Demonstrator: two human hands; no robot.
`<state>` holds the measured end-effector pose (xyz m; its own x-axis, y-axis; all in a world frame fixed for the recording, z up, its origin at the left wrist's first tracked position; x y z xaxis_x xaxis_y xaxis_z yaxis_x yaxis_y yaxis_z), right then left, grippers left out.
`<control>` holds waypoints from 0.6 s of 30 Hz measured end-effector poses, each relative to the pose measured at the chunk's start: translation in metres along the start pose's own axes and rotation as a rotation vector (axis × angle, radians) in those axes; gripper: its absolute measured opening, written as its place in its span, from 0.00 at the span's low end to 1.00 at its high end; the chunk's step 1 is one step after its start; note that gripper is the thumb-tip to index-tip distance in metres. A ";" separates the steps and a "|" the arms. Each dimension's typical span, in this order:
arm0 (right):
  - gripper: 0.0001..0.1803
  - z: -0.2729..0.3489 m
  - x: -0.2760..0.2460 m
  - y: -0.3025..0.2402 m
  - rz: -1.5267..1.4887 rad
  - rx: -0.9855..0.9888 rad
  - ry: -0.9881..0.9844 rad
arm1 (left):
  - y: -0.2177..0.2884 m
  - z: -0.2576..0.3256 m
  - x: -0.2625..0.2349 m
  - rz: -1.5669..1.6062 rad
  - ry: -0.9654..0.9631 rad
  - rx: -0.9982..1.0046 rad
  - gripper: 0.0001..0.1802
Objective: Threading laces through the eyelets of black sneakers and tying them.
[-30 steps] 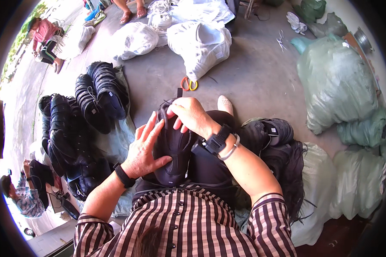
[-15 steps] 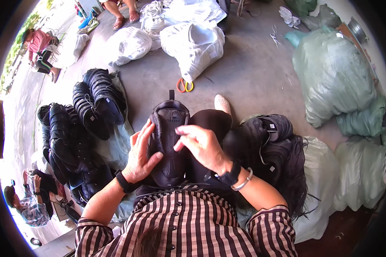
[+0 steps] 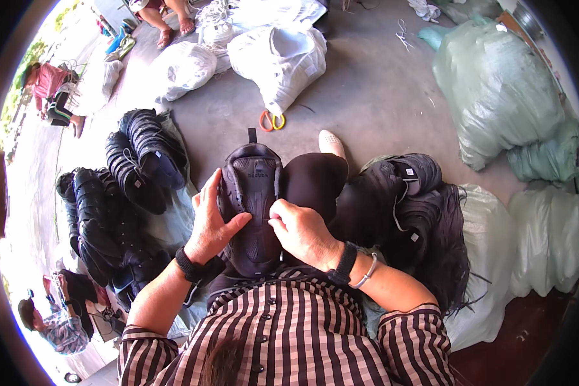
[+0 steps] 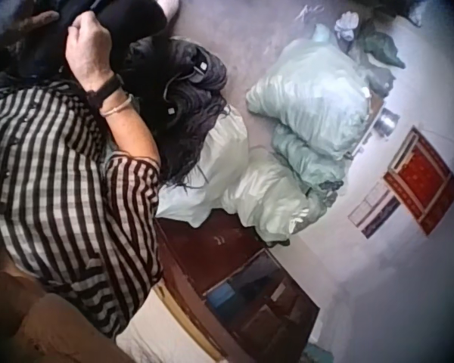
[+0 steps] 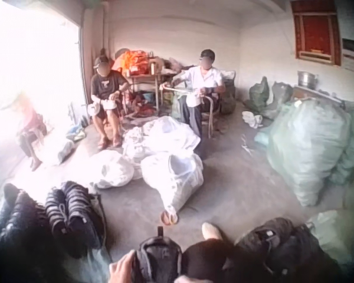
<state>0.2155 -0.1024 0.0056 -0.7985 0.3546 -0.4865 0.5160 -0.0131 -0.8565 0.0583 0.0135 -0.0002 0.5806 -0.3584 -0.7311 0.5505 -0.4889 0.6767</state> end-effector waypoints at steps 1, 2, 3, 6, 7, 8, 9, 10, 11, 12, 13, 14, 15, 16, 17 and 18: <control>0.04 0.000 -0.001 -0.001 0.001 0.004 0.004 | 0.001 0.000 0.000 0.001 -0.005 0.003 0.54; 0.04 -0.001 -0.001 -0.002 -0.023 0.037 -0.023 | 0.002 0.000 -0.001 -0.008 -0.004 0.001 0.53; 0.05 -0.001 -0.001 -0.003 -0.048 0.068 -0.050 | 0.002 -0.001 -0.002 -0.019 0.000 -0.001 0.53; 0.04 0.001 0.001 0.001 -0.046 0.124 -0.069 | 0.003 -0.001 -0.001 -0.018 -0.003 -0.004 0.53; 0.04 0.001 0.003 0.003 -0.041 0.125 -0.068 | 0.002 -0.001 -0.001 -0.014 -0.003 -0.002 0.53; 0.03 0.000 0.005 0.005 -0.016 0.073 -0.063 | 0.003 -0.002 -0.002 -0.019 0.005 0.016 0.53; 0.02 0.000 0.006 0.004 0.009 0.020 -0.061 | 0.003 -0.001 -0.002 -0.025 0.015 0.030 0.54; 0.02 0.000 0.006 0.003 0.012 0.020 -0.063 | 0.002 -0.001 -0.002 -0.021 0.016 0.029 0.54; 0.02 0.000 0.006 0.005 -0.143 0.194 -0.120 | 0.002 -0.001 -0.002 -0.020 0.017 0.029 0.53; 0.02 0.001 0.007 0.006 -0.299 0.369 -0.172 | 0.001 -0.001 -0.003 -0.020 0.018 0.032 0.53; 0.02 0.000 0.007 0.002 -0.296 0.369 -0.171 | 0.000 -0.001 -0.003 -0.017 0.018 0.033 0.53; 0.03 0.000 0.008 0.000 -0.340 0.432 -0.161 | -0.001 0.000 -0.003 -0.010 0.018 0.034 0.53; 0.04 0.001 0.008 -0.001 -0.384 0.494 -0.149 | -0.001 0.000 -0.003 -0.003 0.017 0.037 0.53; 0.04 0.002 0.007 -0.002 -0.381 0.495 -0.146 | -0.002 0.000 -0.003 0.000 0.017 0.039 0.53; 0.04 0.004 0.006 -0.002 -0.399 0.514 -0.152 | -0.002 0.000 -0.003 0.000 0.021 0.050 0.54; 0.04 0.005 0.007 -0.003 -0.415 0.531 -0.162 | -0.002 0.001 -0.003 0.001 0.028 0.059 0.54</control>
<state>0.2073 -0.1044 0.0037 -0.9547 0.2854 -0.0841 -0.0310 -0.3767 -0.9258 0.0545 0.0151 0.0004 0.5982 -0.3365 -0.7273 0.5145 -0.5346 0.6704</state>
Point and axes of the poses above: each hand's wrist, its own z-axis away from the middle knuckle, its own x-axis out of the palm, y = z × x, the point moved 3 cm from there along -z, towards the middle knuckle, and after that the axes turned 6 degrees about y, right-handed, at the moved point
